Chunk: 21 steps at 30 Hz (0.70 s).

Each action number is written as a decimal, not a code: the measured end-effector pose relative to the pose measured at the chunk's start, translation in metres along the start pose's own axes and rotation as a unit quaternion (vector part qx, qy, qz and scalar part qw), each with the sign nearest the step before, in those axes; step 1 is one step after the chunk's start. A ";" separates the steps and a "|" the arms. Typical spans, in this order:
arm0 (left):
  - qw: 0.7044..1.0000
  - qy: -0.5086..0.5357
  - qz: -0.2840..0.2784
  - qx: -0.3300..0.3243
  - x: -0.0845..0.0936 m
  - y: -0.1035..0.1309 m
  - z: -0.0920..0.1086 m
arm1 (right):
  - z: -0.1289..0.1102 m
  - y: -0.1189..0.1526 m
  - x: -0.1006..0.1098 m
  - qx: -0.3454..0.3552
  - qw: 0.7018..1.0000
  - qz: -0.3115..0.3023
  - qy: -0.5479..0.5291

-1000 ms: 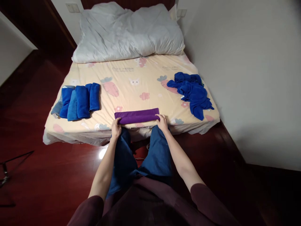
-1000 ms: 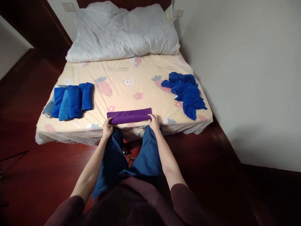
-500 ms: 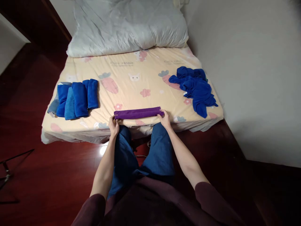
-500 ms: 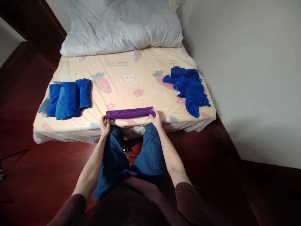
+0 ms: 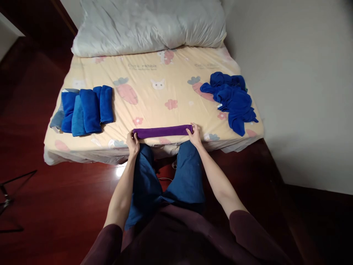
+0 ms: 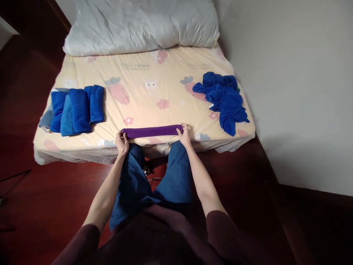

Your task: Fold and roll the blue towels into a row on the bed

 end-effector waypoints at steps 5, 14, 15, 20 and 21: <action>1.000 -0.016 0.006 0.002 -0.001 -0.002 0.002 | -0.003 -0.002 0.002 -0.020 1.000 -0.004 0.015; 0.999 -0.054 0.001 0.000 -0.003 -0.005 0.001 | 0.012 -0.002 -0.004 -0.021 0.999 -0.023 0.019; 0.998 -0.064 -0.004 -0.002 -0.003 -0.005 0.001 | 0.013 -0.002 -0.005 -0.019 0.999 -0.020 0.019; 0.996 -0.086 -0.009 -0.007 -0.004 -0.005 0.003 | 0.014 -0.003 -0.005 -0.022 0.998 -0.030 0.055; 0.996 -0.088 -0.011 -0.006 -0.004 -0.005 0.003 | 0.012 -0.003 -0.005 -0.025 0.997 -0.038 0.064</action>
Point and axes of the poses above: each hand's wrist, its own y-axis away from the middle knuckle, its own x-axis out of the back of the hand, z = x × y, the point moved 4 cm from there along -y, towards the middle knuckle, and after that the axes turned 13 degrees about x, right-handed, at the moved point
